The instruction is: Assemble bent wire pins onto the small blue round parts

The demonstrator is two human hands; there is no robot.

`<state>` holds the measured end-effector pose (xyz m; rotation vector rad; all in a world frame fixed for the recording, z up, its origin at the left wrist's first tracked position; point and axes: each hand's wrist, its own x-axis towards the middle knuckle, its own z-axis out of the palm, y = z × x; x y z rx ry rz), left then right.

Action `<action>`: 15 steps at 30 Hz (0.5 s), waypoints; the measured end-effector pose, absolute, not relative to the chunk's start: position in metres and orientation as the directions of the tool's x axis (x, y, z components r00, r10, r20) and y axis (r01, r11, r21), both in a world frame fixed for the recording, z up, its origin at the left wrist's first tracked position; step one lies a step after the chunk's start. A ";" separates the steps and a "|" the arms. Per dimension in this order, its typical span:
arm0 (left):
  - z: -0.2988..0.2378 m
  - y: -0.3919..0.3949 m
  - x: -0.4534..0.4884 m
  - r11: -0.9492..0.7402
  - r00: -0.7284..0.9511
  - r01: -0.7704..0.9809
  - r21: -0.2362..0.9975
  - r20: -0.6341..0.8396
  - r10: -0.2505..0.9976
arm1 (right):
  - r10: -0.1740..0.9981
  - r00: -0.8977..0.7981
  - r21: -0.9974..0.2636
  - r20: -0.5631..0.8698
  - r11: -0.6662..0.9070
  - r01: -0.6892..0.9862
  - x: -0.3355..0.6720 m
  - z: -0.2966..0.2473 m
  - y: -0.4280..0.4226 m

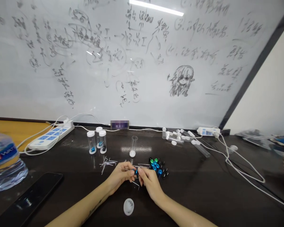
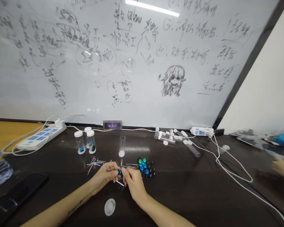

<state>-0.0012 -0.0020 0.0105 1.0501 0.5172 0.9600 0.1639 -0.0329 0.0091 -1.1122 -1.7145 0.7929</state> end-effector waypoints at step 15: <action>0.008 0.001 -0.001 0.166 0.504 -0.426 0.889 0.081 0.860 | 0.933 -0.176 -0.885 0.315 0.356 0.300 0.165 0.010 -0.028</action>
